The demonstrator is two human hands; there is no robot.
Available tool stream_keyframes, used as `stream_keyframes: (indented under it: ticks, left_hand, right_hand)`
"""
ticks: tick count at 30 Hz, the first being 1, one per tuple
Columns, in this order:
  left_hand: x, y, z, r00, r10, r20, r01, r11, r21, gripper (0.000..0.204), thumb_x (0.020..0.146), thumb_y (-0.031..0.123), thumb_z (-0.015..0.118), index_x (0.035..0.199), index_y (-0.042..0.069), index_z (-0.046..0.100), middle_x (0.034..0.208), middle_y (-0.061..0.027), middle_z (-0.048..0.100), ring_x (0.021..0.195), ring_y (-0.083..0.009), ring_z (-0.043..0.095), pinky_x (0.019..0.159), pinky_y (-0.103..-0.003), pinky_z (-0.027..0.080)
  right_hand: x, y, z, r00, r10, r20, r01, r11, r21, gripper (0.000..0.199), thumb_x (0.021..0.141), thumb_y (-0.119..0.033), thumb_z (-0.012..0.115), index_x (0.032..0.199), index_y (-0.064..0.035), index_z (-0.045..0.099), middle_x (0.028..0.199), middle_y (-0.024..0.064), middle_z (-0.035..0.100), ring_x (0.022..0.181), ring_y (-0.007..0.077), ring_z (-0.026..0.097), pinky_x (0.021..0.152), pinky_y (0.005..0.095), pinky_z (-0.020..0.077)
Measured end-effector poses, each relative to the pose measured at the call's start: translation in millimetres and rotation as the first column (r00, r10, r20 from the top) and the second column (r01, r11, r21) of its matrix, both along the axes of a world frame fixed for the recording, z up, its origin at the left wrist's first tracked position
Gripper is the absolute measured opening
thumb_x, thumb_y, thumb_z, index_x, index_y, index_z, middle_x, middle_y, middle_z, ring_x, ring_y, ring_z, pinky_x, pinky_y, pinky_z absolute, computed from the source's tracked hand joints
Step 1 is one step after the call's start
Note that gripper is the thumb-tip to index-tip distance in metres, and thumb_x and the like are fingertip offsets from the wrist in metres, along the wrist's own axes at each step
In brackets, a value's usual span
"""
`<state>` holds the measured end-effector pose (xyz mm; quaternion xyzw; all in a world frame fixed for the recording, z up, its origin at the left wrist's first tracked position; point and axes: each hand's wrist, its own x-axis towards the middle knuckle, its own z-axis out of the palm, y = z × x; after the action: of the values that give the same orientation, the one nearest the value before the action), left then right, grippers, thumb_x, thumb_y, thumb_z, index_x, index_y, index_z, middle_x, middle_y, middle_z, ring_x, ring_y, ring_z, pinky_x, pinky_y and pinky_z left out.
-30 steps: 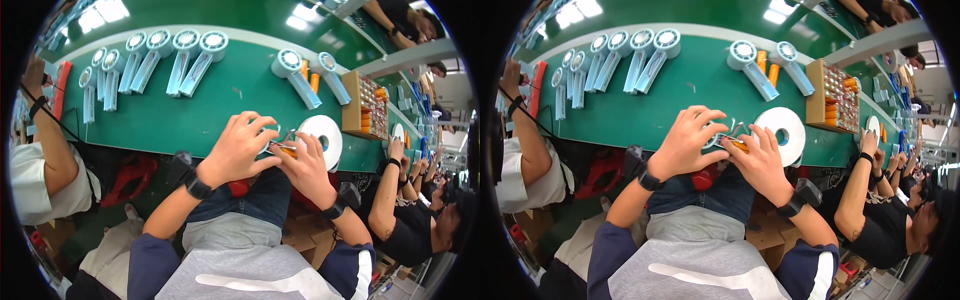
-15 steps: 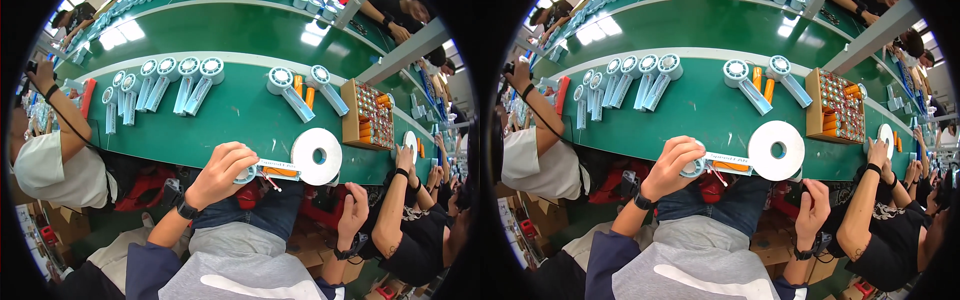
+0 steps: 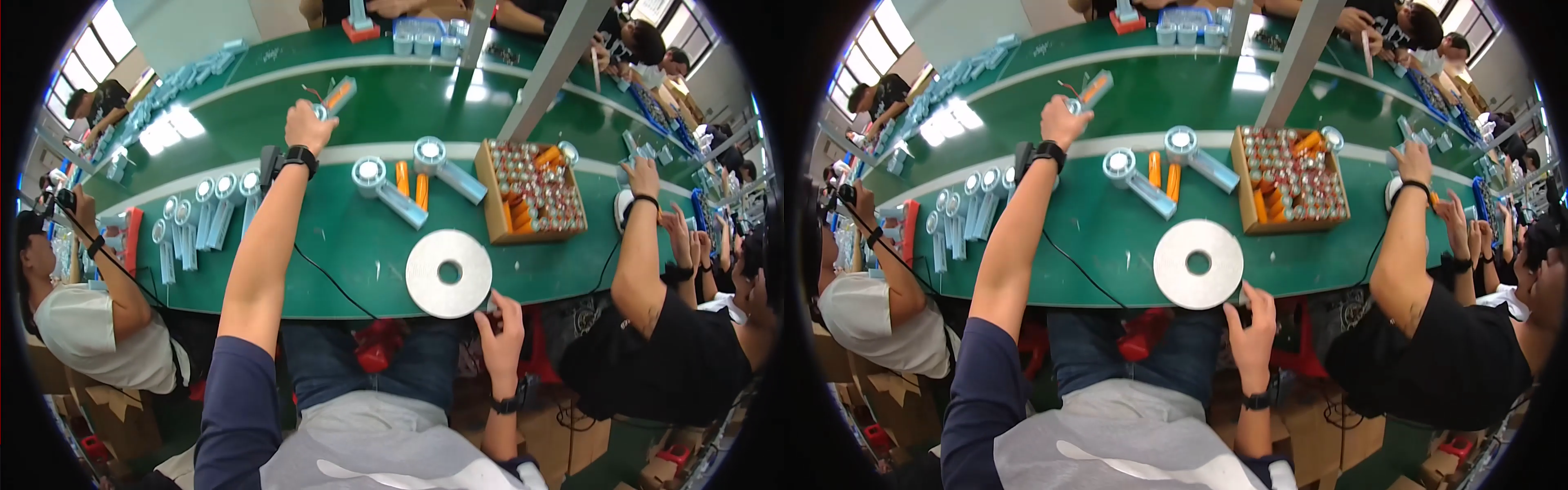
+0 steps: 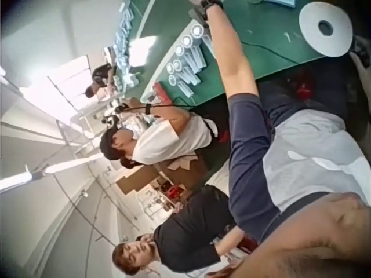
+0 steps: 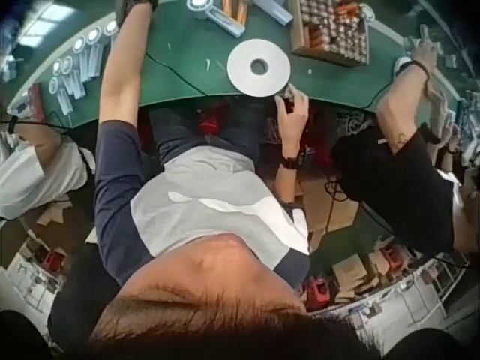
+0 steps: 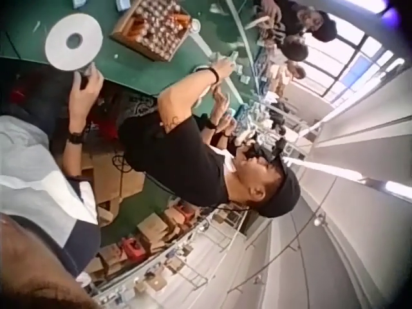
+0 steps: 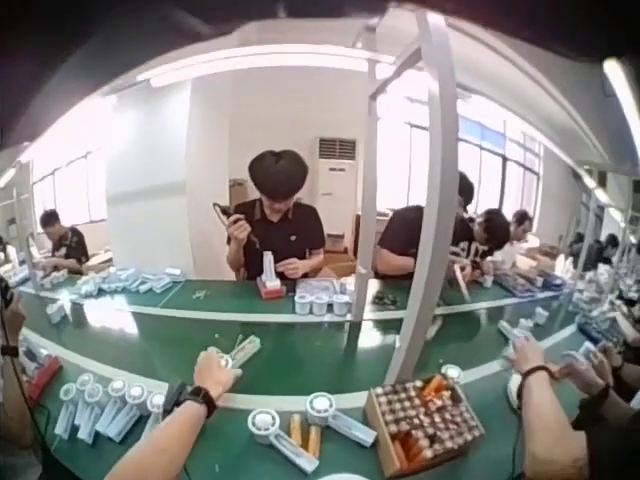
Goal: Assembling small handheld electronic fans on a factory production line.
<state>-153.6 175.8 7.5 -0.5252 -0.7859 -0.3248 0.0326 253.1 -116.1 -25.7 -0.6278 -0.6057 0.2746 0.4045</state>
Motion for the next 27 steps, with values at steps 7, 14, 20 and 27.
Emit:
stream_keyframes:
  ticks: [7,14,20,27]
  left_hand:
    - [7,27,-18,0.971,0.16,-0.176,-0.17,0.985,-0.041,0.069,0.071,0.038,0.086,0.121,0.0,0.058,0.113,-0.0209,0.063,0.103,-0.0387,0.062,0.092,-0.046,0.051]
    - [156,-172,22,0.315,-0.928,-0.197,0.937,0.337,-0.089,0.04,0.075,0.019,0.078,0.109,0.006,0.062,0.106,-0.0137,0.063,0.1,-0.0335,0.06,0.087,-0.045,0.048]
    - [176,-236,-16,0.259,-0.952,-0.164,0.951,0.281,-0.131,0.067,0.071,0.036,0.083,0.126,0.007,0.058,0.122,-0.0072,0.058,0.118,-0.0287,0.053,0.102,-0.043,0.04]
    - [151,-263,-23,0.345,-0.935,-0.08,0.927,0.353,-0.131,0.072,0.071,0.036,0.085,0.131,0.007,0.056,0.125,-0.0093,0.058,0.114,-0.0319,0.053,0.101,-0.044,0.039]
  right_hand:
    - [18,-16,8,0.99,-0.091,0.107,0.094,0.995,-0.021,0.034,0.084,-0.008,0.075,0.115,-0.0003,0.067,0.115,0.018,0.056,0.1,0.0332,0.058,0.086,0.0405,0.0487]
    - [17,7,-5,0.956,-0.167,0.241,0.13,0.978,0.162,0.018,0.084,-0.006,0.073,0.098,0.0018,0.065,0.099,0.0158,0.056,0.096,0.035,0.056,0.084,0.042,0.046]
    - [25,-13,5,0.953,0.015,0.302,-0.044,0.995,0.09,0.009,0.085,-0.005,0.071,0.09,0.0001,0.066,0.092,0.0135,0.059,0.096,0.0344,0.057,0.082,0.0409,0.046]
    - [26,-82,83,0.826,0.562,-0.036,-0.554,0.8,-0.232,0.008,0.088,-0.006,0.07,0.092,0.0,0.07,0.088,0.014,0.068,0.084,0.029,0.064,0.078,0.0367,0.0508]
